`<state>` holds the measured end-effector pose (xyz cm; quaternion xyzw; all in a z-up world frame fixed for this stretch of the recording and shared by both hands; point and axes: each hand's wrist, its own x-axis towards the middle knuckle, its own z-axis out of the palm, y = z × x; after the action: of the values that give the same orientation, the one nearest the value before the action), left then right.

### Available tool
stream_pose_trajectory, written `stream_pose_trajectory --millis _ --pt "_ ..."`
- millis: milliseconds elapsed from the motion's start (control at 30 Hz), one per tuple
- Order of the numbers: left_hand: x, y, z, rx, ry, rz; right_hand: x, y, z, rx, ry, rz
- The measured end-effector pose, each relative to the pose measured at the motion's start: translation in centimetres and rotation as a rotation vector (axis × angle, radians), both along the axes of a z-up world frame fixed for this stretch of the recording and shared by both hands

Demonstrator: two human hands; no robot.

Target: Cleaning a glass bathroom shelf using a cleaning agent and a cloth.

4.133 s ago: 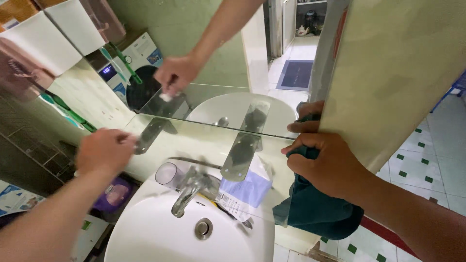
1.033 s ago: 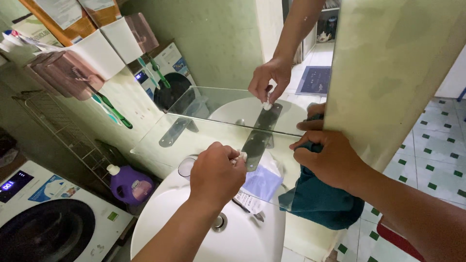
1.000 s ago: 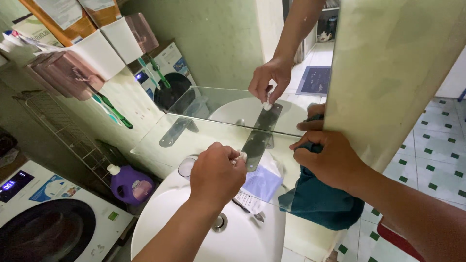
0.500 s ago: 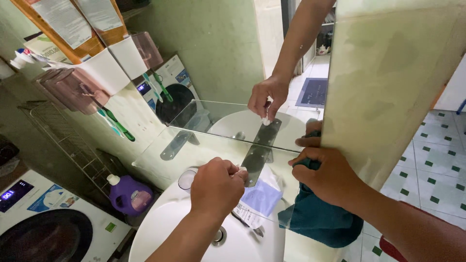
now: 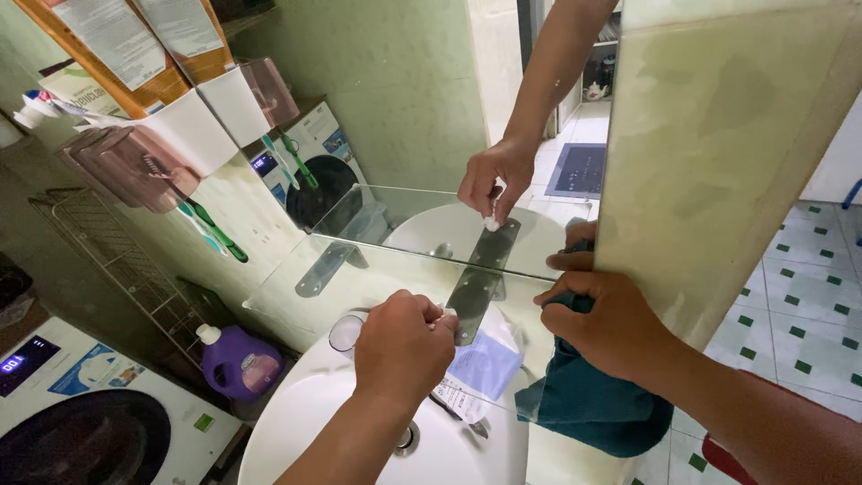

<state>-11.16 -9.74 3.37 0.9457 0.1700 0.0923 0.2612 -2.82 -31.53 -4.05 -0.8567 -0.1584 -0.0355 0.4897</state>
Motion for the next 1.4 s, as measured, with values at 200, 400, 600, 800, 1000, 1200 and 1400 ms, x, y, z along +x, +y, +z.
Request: stream_pose_trajectory --millis 200,400,600,800,1000,1200,1400 --pt "-0.16 -0.24 0.33 -0.058 0.048 0.035 -0.05 0.09 0.32 -0.05 -0.01 -0.013" --pt "0.05 -0.09 -0.21 -0.025 -0.004 0.021 0.07 0.0 -0.11 0.002 -0.044 -0.005" --pt "-0.09 -0.23 0.18 -0.021 0.033 0.007 -0.26 0.13 0.67 -0.011 0.03 -0.006" --pt "-0.04 -0.12 -0.12 -0.017 0.001 -0.005 0.06 0.0 -0.02 0.007 -0.014 0.008" --pt "-0.05 -0.08 -0.15 -0.008 -0.007 -0.015 -0.34 0.11 0.7 -0.028 0.005 -0.013" --pt "-0.08 -0.1 -0.12 -0.002 -0.017 -0.022 -0.36 0.31 0.86 -0.06 0.057 -0.031" --pt "0.08 0.1 -0.55 0.0 -0.043 -0.017 -0.31 0.3 0.71 -0.039 0.031 -0.026"
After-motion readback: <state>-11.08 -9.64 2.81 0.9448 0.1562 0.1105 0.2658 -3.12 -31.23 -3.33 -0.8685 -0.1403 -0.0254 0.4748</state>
